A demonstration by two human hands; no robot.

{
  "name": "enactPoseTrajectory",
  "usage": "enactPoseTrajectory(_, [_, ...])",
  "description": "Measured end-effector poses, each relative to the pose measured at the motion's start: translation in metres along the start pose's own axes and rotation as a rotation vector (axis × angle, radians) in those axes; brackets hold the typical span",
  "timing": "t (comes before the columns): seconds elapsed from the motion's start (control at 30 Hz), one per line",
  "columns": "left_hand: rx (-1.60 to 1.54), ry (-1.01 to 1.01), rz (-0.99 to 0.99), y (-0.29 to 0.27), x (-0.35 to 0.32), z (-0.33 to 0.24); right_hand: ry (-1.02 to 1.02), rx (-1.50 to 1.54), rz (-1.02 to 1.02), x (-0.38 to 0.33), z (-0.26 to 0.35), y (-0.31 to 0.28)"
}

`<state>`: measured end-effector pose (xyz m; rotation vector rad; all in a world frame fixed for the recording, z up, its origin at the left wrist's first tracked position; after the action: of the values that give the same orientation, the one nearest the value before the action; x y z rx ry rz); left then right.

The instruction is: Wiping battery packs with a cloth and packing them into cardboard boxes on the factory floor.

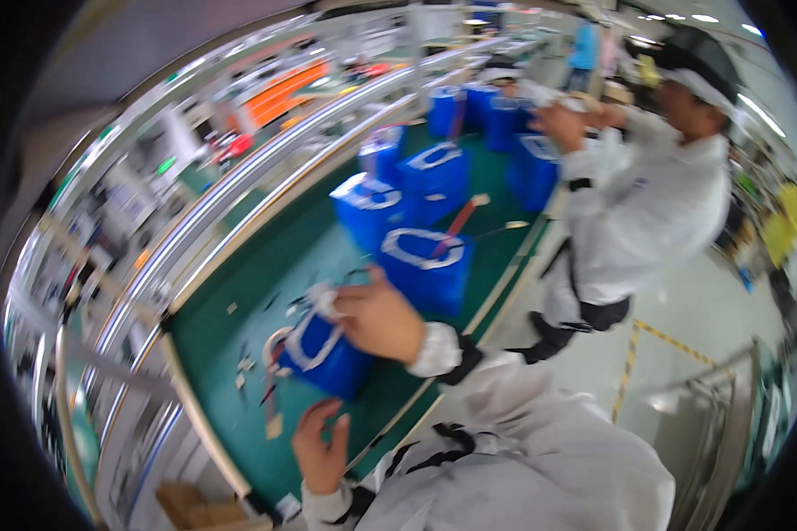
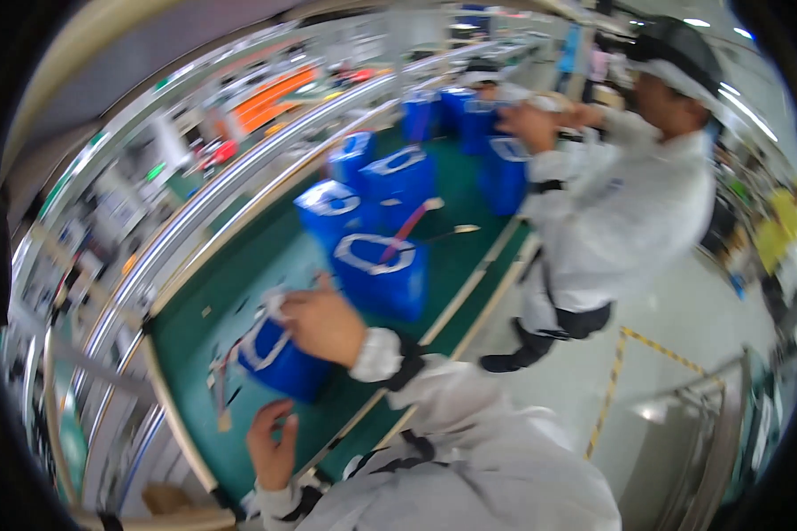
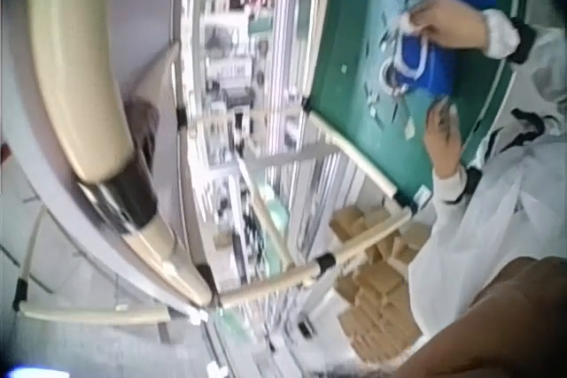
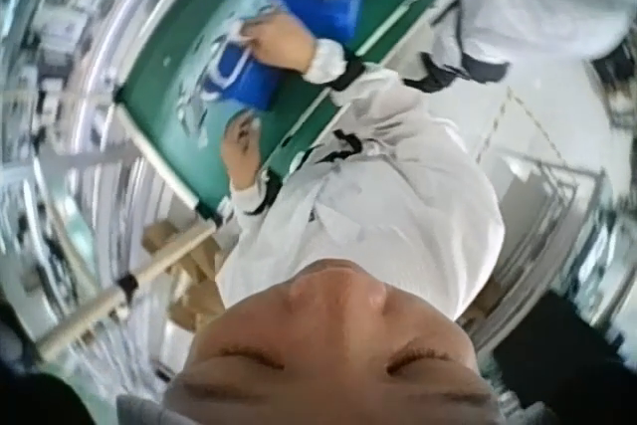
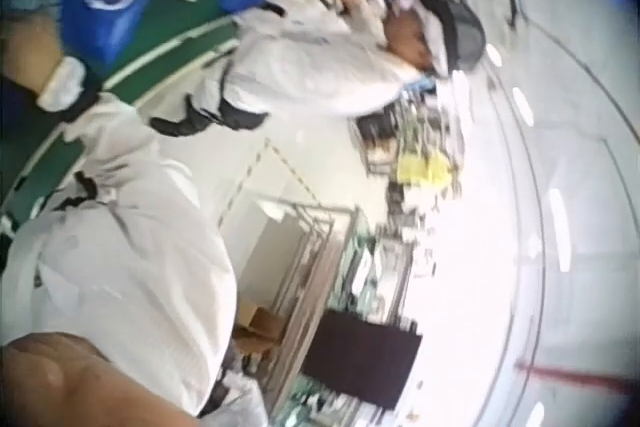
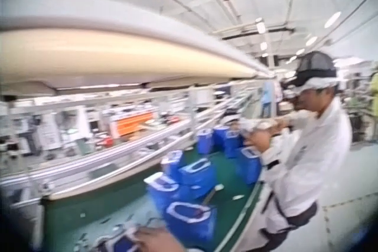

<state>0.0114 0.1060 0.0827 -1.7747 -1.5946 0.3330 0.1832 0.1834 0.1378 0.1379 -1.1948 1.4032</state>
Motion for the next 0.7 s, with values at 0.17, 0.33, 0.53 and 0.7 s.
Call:
enactPoseTrajectory(0.17, [-0.011,-0.003,-0.040,-0.006,-0.009,0.007,-0.131,0.094,0.187,-0.002,0.036,0.014])
enactPoseTrajectory(0.33, [-0.047,-0.011,-0.064,-0.012,-0.014,0.003,-0.128,0.085,0.187,0.000,0.037,0.017])
enactPoseTrajectory(0.53, [0.071,-0.152,-0.197,-0.022,-0.005,0.026,-0.171,-0.023,0.134,0.009,0.030,-0.003])
enactPoseTrajectory(0.7, [0.102,0.019,-0.295,-0.009,0.030,0.019,0.162,-0.146,-0.308,-0.003,-0.014,-0.055])
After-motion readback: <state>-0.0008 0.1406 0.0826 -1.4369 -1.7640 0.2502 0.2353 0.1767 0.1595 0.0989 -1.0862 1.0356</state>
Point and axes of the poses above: each hand's wrist, its own x-axis towards the middle knuckle, its own y-axis out of the palm, z = x × y, the point moved 7 cm from there along x, towards the middle knuckle, and after that the axes turned 11 degrees about x, right-handed, at the moved point
